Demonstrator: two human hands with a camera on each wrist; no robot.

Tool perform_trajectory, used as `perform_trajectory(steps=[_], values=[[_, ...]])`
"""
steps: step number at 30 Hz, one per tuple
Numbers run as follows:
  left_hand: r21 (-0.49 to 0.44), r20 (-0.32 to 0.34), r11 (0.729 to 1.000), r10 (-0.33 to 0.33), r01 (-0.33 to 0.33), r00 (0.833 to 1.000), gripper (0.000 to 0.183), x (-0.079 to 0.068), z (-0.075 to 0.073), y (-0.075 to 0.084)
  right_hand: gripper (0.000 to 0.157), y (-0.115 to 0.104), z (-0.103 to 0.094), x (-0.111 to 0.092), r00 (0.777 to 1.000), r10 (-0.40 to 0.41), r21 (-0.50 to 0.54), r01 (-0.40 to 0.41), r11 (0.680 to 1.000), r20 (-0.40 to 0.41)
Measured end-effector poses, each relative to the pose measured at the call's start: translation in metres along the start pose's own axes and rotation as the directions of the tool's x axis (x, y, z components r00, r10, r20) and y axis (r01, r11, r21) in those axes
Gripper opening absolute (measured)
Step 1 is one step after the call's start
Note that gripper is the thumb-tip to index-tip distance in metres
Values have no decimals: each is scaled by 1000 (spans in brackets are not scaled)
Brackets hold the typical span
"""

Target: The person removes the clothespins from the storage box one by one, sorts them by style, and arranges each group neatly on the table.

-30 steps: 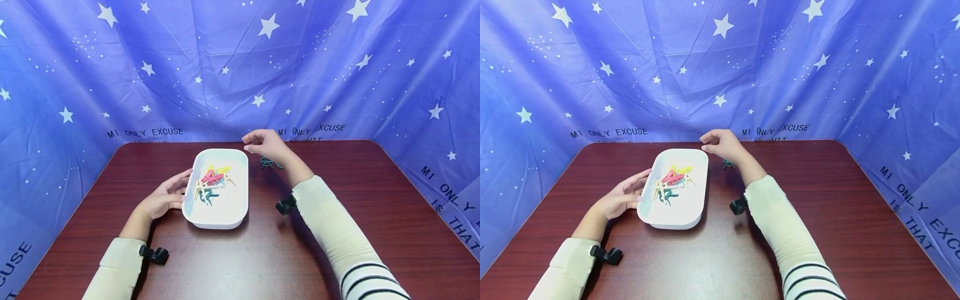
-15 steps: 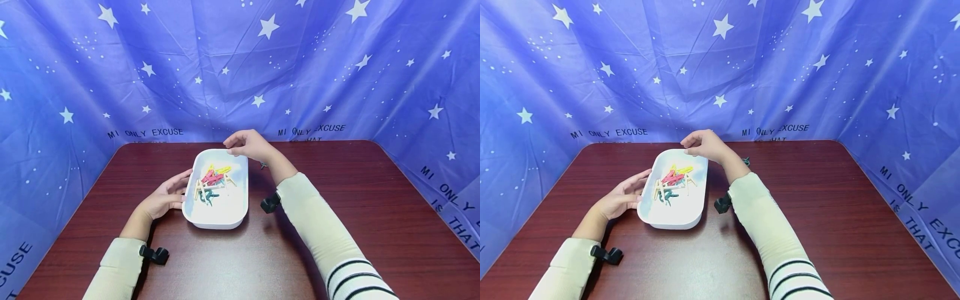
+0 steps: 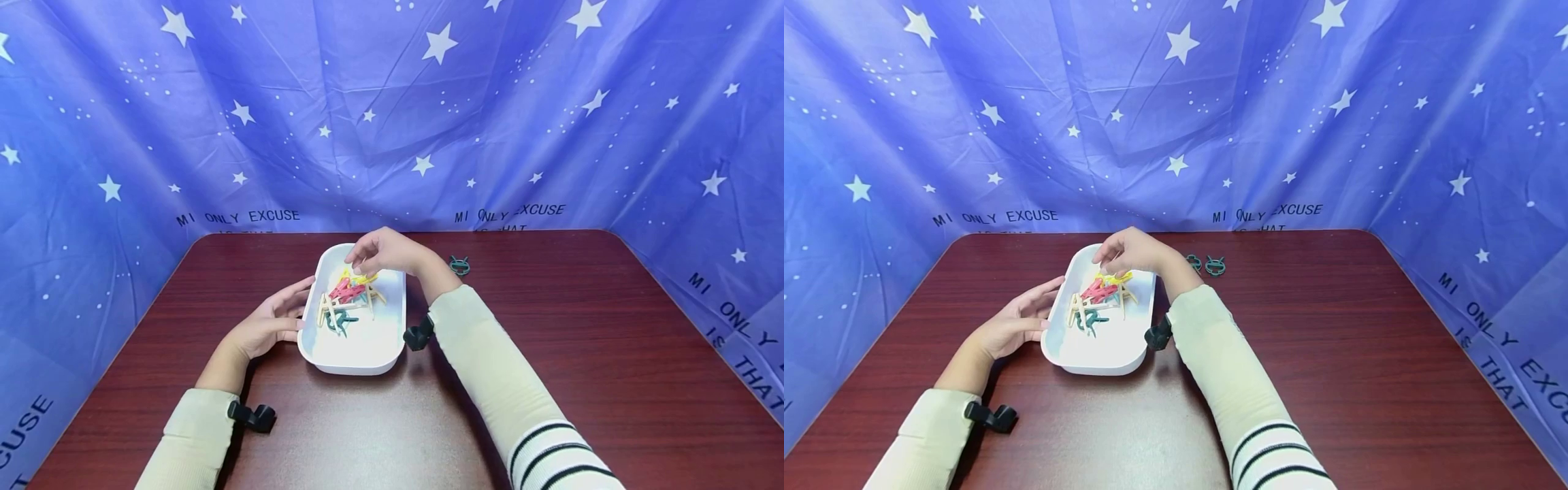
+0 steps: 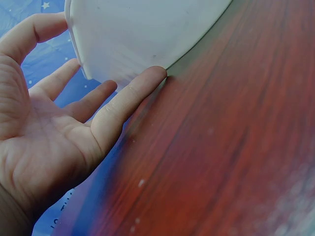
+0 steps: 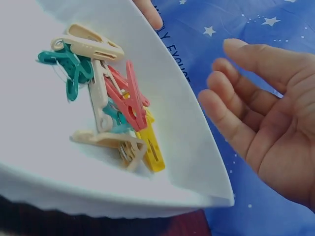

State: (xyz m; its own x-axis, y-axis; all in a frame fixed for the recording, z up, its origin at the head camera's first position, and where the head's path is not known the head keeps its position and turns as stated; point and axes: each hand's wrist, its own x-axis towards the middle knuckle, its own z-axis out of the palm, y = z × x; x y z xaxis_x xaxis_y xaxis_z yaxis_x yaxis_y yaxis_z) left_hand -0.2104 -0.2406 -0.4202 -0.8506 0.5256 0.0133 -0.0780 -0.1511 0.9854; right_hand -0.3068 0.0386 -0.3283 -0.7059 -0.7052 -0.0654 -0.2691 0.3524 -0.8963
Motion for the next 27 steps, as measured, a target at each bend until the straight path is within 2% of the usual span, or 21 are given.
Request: perform_trajectory(steps=[6,10,14,20,23,27], values=[[-5,7,1000,3,-3,1000,81,0,-1,-1,29,3,8,7,985,111,-39,-106,994,134],[0,5,1000,5,-5,1000,81,0,-1,-1,29,3,15,10,956,164,-51,-156,986,243],[3,9,1000,9,-9,1000,81,0,-1,-1,28,2,22,13,926,208,-104,-184,977,314],[-7,9,1000,6,-6,1000,82,0,-2,-1,30,4,33,18,880,334,-156,-298,942,338],[-4,7,1000,5,-5,1000,82,0,-2,-1,29,5,36,20,867,371,-166,-334,928,333],[0,12,1000,5,-5,1000,82,0,-2,0,31,8,39,23,857,381,-127,-360,924,348]])
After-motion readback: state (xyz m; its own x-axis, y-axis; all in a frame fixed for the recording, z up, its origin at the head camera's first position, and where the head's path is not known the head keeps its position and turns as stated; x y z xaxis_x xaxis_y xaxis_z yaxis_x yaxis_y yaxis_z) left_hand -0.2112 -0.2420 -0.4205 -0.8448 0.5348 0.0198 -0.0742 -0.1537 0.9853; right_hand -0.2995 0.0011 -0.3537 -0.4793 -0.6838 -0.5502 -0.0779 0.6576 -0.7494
